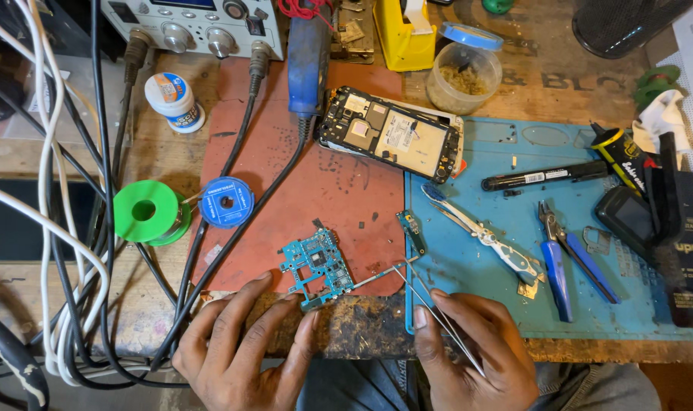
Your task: The person uses tweezers to remove small components from a blue circuit board, then brushes the board with a toothbrush. They use wire cutters to trim excess material from the board. The work is performed on a cluttered workbench with tools and a disassembled phone nearby.
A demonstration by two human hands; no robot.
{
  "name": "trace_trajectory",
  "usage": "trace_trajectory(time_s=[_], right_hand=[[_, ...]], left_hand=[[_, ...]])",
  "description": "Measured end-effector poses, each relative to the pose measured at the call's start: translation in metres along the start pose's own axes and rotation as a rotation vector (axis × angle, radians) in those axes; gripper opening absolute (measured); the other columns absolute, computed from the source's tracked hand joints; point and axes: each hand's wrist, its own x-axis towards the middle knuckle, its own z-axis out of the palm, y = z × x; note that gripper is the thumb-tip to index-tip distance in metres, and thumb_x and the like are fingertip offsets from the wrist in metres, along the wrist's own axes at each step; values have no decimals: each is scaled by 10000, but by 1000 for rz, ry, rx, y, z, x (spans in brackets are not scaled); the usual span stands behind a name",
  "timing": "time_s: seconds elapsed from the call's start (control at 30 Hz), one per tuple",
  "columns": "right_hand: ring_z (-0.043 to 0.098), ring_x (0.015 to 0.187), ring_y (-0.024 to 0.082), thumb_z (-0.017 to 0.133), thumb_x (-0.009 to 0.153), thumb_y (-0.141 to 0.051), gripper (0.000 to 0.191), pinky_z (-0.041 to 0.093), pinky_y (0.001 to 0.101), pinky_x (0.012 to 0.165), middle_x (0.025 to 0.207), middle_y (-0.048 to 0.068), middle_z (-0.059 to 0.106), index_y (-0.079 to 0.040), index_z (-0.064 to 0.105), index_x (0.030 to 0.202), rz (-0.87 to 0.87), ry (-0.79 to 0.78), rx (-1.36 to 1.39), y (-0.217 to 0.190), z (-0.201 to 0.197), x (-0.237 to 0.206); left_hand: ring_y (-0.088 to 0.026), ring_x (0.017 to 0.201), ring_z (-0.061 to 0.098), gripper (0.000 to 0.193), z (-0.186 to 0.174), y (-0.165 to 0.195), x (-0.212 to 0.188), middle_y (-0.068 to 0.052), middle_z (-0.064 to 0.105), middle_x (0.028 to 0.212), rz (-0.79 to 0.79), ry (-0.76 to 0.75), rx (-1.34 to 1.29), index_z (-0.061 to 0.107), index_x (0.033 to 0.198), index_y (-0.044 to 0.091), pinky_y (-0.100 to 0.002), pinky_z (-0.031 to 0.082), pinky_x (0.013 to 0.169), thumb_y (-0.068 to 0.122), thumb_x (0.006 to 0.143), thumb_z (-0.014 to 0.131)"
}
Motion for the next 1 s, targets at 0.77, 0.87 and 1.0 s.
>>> trace_trajectory(time_s=[0.77, 0.87, 1.0], right_hand=[[751, 1066, 228, 704, 902, -67, 290, 557, 345, 992, 1126, 150, 757, 7, 716, 1182, -179, -136, 56, -2, -3, -3], [753, 1045, 243, 723, 879, -63, 315, 569, 341, 966, 1124, 164, 747, 3, 702, 1185, -248, -156, 43, -5, -3, 4], [756, 995, 241, 732, 867, -77, 322, 579, 339, 944, 1087, 152, 749, -2, 698, 1179, -331, -167, 63, -5, -1, 10]], left_hand=[[-388, 1275, 582, 840, -23, 2, 34, -223, 598, 1353, 175, -110, -221, 482, 1384, -37, -469, 440, 1110, 301, 723, 876], [-389, 1348, 498, 999, -22, 0, 37, -221, 556, 1424, 152, -234, -147, 404, 1491, -44, -489, 395, 1109, 416, 729, 856], [-360, 1359, 478, 949, -19, 6, 34, -194, 559, 1452, 144, -270, -32, 401, 1493, -28, -502, 349, 1071, 459, 777, 789]])
